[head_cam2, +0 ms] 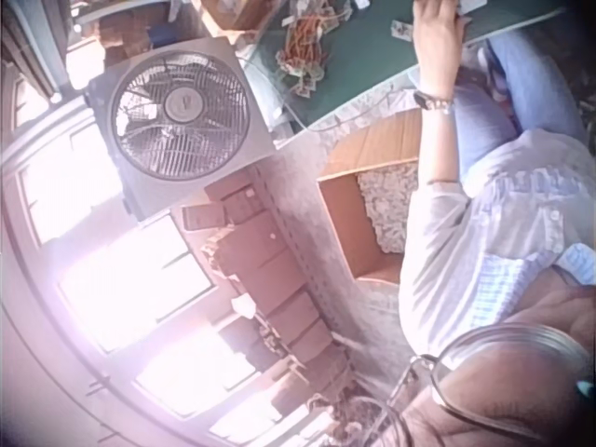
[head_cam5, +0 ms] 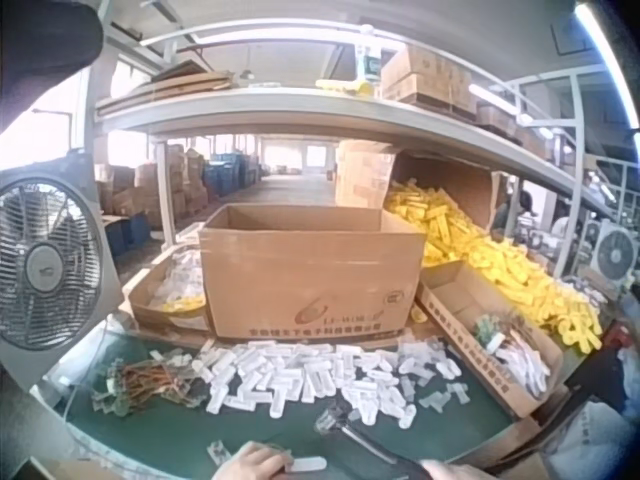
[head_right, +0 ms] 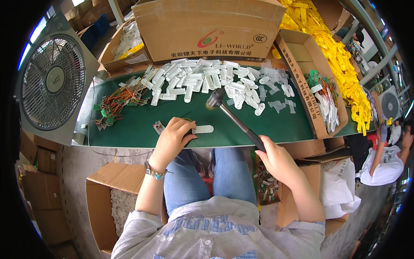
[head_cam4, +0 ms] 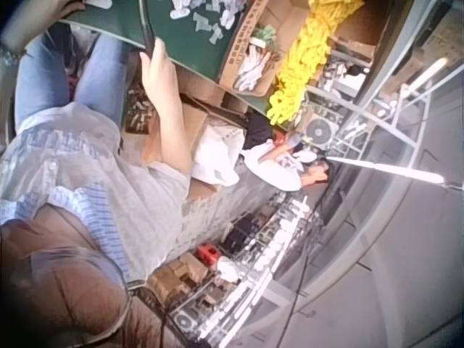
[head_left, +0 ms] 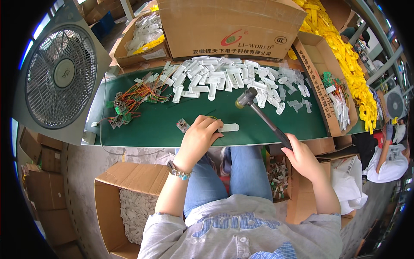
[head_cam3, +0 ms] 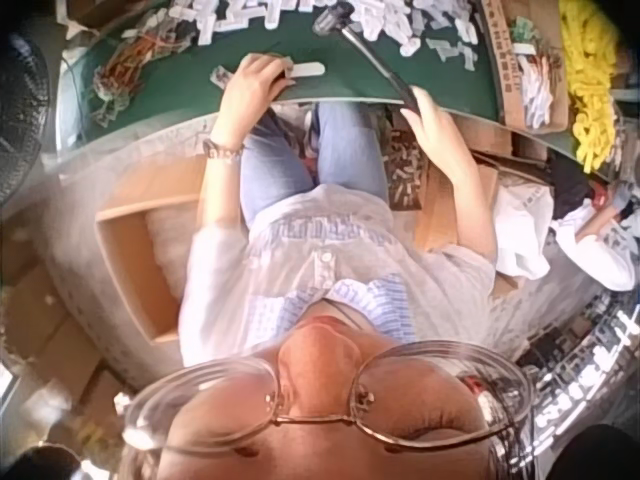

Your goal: The person assembles light units by placing circuit boards into plastic casings, attaching plastic covers by hand, and tapping them closed using a hammer.

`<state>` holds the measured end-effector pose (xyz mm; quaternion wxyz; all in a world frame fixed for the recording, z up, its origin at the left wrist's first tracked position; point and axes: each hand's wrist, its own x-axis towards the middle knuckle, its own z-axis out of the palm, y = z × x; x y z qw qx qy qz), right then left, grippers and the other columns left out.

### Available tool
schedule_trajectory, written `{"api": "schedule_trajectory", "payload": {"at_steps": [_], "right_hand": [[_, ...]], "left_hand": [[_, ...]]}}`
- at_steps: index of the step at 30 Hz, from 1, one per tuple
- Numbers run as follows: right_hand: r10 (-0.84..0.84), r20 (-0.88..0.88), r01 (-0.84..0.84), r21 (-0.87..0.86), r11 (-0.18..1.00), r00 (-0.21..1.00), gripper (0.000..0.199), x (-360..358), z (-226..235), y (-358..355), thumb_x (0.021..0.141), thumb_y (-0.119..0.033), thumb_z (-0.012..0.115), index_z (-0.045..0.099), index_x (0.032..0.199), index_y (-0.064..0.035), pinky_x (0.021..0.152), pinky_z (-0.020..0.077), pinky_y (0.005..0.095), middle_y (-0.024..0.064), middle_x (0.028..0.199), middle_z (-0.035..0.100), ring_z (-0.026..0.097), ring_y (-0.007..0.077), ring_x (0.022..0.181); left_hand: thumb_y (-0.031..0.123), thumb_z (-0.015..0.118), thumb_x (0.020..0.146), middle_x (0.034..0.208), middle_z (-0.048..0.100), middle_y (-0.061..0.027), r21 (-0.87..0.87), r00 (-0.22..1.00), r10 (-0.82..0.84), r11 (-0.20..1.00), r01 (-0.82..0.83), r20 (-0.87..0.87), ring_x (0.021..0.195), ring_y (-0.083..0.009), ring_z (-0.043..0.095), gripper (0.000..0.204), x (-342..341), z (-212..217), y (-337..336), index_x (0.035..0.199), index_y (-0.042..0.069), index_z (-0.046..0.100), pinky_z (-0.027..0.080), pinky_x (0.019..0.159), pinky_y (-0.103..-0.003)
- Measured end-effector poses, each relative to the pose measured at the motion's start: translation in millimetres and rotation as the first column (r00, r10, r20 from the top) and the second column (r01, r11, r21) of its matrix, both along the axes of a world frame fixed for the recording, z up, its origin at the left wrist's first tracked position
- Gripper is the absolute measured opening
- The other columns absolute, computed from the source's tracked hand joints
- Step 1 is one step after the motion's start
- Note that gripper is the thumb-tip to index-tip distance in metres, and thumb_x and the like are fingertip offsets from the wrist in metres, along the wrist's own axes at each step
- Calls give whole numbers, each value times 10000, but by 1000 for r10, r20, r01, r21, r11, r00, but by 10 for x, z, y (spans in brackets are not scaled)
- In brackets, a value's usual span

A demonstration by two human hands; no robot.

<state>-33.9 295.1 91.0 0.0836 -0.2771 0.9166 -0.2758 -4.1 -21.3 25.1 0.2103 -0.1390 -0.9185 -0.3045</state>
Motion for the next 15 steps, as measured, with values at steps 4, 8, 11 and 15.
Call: {"api": "schedule_trajectory", "payload": {"at_steps": [4, 8, 11, 15], "right_hand": [[151, -236, -132, 94, 987, 960, 351, 146, 141, 84, 915, -99, 613, 502, 1224, 26, 641, 516, 442, 232, 925, 644, 645, 403, 747], [109, -293, -109, 16, 994, 950, 378, 298, 71, 72, 893, -84, 626, 507, 1235, 22, 628, 527, 452, 214, 908, 646, 648, 396, 737], [151, -241, -98, 216, 971, 959, 413, 280, -111, 88, 885, -79, 632, 502, 1266, 15, 594, 526, 451, 196, 880, 638, 640, 380, 688], [94, -264, -90, 28, 996, 960, 424, 268, -119, 68, 888, -69, 630, 498, 1283, 16, 589, 521, 442, 197, 877, 639, 644, 380, 695]], "left_hand": [[123, 751, 764, 1001, 666, -58, 19, 1000, -9, 1000, 9, 3, 992, -281, 586, 243, -21, -20, 13, 972, 68, 637, 510, 835, -386], [125, 753, 763, 993, 660, -61, 13, 1000, -1, 1000, 1, -14, 990, -282, 586, 250, -18, 16, 10, 979, 71, 639, 511, 833, -384], [125, 754, 763, 998, 660, -62, 18, 1000, -17, 1000, 17, -21, 991, -281, 586, 257, -36, -12, 8, 987, 72, 639, 511, 833, -382], [121, 758, 758, 1008, 662, -66, 14, 1000, -17, 1000, 17, -6, 986, -280, 591, 271, -11, 2, 10, 993, 65, 636, 514, 842, -382]]}}
